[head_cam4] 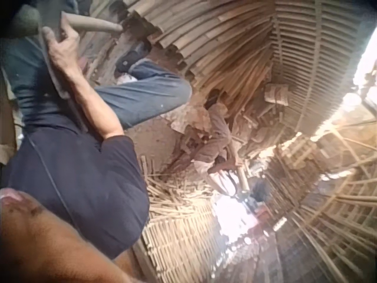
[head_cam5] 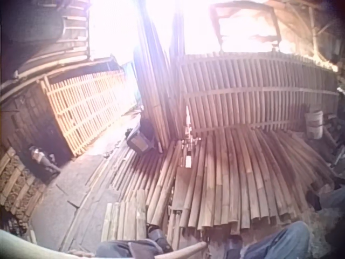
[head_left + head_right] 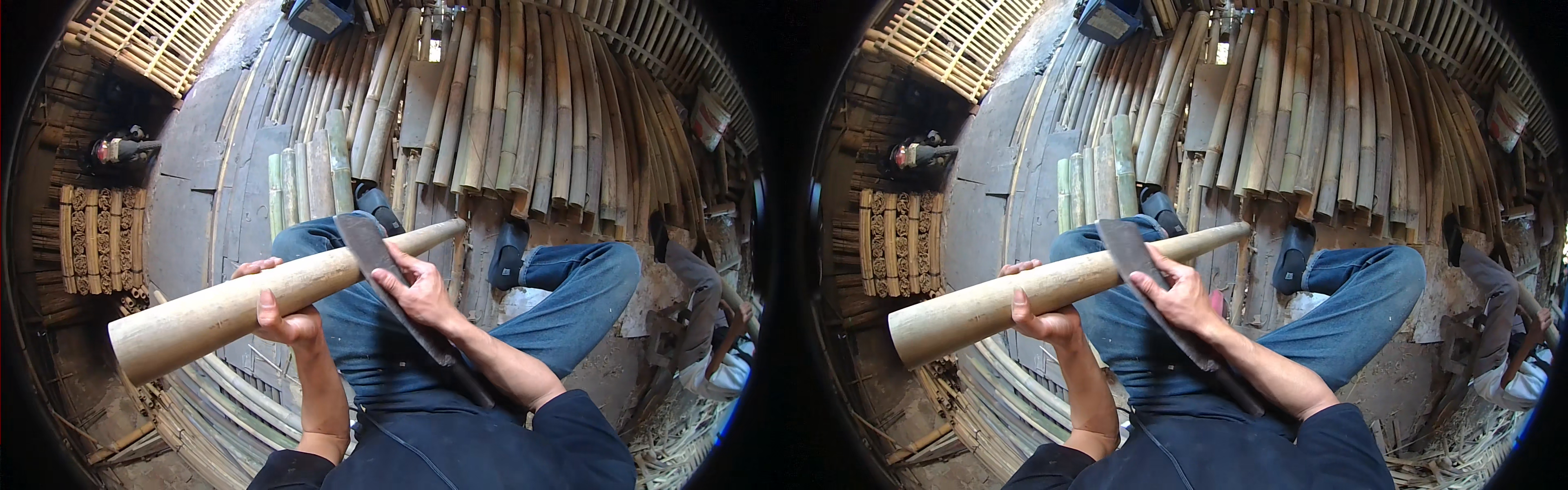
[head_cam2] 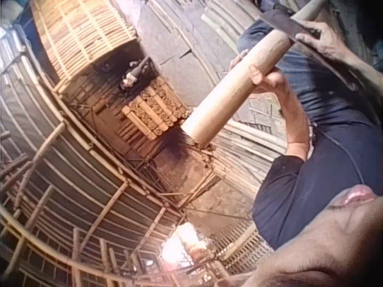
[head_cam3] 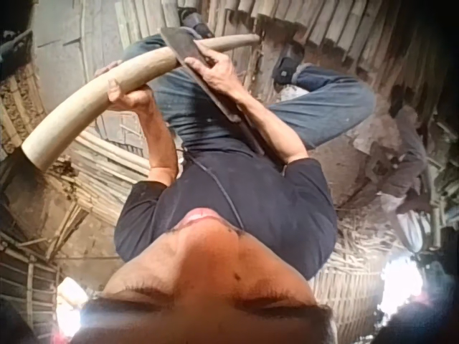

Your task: The recorder uses a machete to shave and carve the surface of a bamboo pole in a workshop.

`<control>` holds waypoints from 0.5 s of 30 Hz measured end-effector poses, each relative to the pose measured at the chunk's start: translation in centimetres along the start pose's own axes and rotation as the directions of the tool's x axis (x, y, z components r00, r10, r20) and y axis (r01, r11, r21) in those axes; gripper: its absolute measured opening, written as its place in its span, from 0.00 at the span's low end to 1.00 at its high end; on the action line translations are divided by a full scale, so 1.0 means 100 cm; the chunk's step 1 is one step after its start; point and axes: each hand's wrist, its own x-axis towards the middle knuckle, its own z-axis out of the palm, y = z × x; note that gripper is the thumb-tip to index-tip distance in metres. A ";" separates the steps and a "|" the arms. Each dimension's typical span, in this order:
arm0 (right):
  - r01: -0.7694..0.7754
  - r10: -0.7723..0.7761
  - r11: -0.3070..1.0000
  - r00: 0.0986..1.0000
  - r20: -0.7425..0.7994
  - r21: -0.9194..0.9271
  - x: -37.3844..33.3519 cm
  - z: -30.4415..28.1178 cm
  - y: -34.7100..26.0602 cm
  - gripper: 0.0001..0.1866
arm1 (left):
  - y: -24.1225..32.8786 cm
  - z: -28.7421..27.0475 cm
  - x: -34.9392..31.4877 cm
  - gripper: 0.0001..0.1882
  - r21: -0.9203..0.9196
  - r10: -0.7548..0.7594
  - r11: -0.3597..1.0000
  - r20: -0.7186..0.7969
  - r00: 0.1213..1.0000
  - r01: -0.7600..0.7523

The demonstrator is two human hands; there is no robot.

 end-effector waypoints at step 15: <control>-0.211 0.180 0.952 0.972 -0.151 -0.223 0.024 -0.045 0.047 0.37 | 0.001 -0.019 0.008 0.31 -0.109 -0.106 0.988 0.008 0.994 0.106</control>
